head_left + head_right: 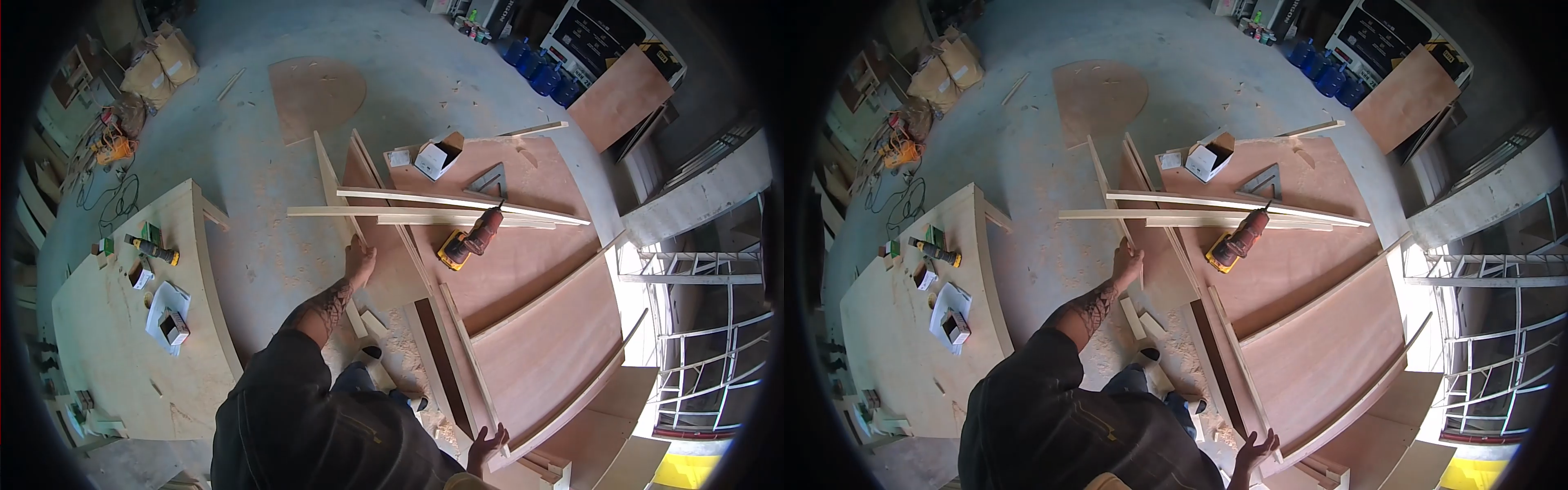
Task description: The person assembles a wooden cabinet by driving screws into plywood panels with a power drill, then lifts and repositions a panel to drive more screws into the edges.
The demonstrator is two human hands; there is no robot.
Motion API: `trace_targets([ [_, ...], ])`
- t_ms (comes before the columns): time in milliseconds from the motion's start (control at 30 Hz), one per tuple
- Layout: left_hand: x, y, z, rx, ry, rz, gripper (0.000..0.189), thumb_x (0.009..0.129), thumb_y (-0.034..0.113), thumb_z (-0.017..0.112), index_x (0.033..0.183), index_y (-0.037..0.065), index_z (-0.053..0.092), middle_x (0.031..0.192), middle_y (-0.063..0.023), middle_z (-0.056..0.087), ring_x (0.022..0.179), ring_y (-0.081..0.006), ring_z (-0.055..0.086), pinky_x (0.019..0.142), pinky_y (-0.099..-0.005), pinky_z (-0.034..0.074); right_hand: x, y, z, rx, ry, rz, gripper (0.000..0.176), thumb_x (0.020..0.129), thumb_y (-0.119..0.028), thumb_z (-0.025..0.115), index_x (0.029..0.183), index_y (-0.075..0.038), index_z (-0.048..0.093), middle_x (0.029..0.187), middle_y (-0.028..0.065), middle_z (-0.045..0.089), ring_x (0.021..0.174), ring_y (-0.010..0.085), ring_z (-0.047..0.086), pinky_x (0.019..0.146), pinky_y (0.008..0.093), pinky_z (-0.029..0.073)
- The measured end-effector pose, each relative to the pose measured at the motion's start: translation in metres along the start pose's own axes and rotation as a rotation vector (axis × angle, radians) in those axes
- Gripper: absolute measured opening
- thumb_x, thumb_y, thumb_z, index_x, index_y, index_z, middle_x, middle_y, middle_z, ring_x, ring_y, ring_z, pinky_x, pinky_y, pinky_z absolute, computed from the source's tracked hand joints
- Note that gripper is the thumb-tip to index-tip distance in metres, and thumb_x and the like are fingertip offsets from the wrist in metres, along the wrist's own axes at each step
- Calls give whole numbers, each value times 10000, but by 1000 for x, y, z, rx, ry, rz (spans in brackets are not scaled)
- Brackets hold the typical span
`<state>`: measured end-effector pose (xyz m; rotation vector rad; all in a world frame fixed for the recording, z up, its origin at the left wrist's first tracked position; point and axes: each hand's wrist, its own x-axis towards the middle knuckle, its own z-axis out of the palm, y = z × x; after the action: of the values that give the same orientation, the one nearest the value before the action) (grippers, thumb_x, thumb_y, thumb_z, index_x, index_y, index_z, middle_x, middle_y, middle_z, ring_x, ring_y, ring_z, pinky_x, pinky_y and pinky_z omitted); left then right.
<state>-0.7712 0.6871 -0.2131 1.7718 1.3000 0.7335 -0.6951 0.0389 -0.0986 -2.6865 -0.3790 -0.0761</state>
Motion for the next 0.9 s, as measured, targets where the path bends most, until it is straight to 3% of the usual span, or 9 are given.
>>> trace_targets([
  [67,0,16,-35,-170,-162,-120,607,942,189,632,1431,-62,376,1113,-331,659,990,-426,691,825,-494,578,-20,13,7,37,-10,147,500,892,-62,747,1352,31,574,1341,302,519,1247,470,529,1003,574,495],
  [167,21,5,-18,230,30,-106,607,941,171,632,1293,-245,367,1045,-331,688,941,-454,723,824,-495,593,-32,11,14,119,-41,207,474,888,-51,743,1321,52,581,1286,278,556,1219,442,545,926,504,559],
  [233,69,-1,-1,508,-101,174,625,938,214,654,1255,-253,384,1044,-334,684,945,-463,720,826,-498,593,-27,4,13,139,-72,160,461,882,-47,738,1305,58,586,1264,268,572,1200,430,562,890,469,579],
  [300,92,64,-20,283,-23,-12,529,937,240,648,1194,-194,488,1039,-324,689,949,-467,718,830,-503,593,-11,-10,19,217,-126,128,415,875,-36,707,1265,62,603,1222,247,603,1147,382,609,849,423,611],
  [367,114,83,-45,383,-94,82,295,919,225,658,983,-62,670,1006,-304,712,971,-466,722,837,-512,598,10,-16,17,199,-165,56,365,900,-59,693,1245,47,633,1217,235,616,961,322,689,809,408,621],
  [633,89,21,-187,575,-201,-166,320,874,150,666,1114,-61,659,1141,-332,707,1122,-490,679,963,-526,567,63,-66,11,320,118,-53,250,956,-38,663,1202,7,682,1119,174,703,850,255,728,701,352,604],
  [733,91,-4,-243,672,-142,-82,300,884,133,640,1116,-58,636,1124,-316,707,1112,-488,675,957,-532,561,55,-75,18,380,80,-79,230,952,-22,665,1180,-3,690,1075,155,713,847,253,728,701,345,604],
  [800,91,0,-286,672,-189,165,215,884,105,612,1041,-39,638,1055,-291,707,1056,-494,671,933,-544,548,50,-81,24,409,31,-95,218,953,-25,672,1170,-9,693,1066,151,724,847,253,730,706,346,604],
  [900,76,36,-329,703,-221,165,170,871,99,606,978,-30,634,1016,-279,693,1011,-493,661,917,-551,532,56,-110,34,449,-78,-216,169,964,-56,694,1128,-18,706,1022,159,755,839,267,740,725,367,607],
])
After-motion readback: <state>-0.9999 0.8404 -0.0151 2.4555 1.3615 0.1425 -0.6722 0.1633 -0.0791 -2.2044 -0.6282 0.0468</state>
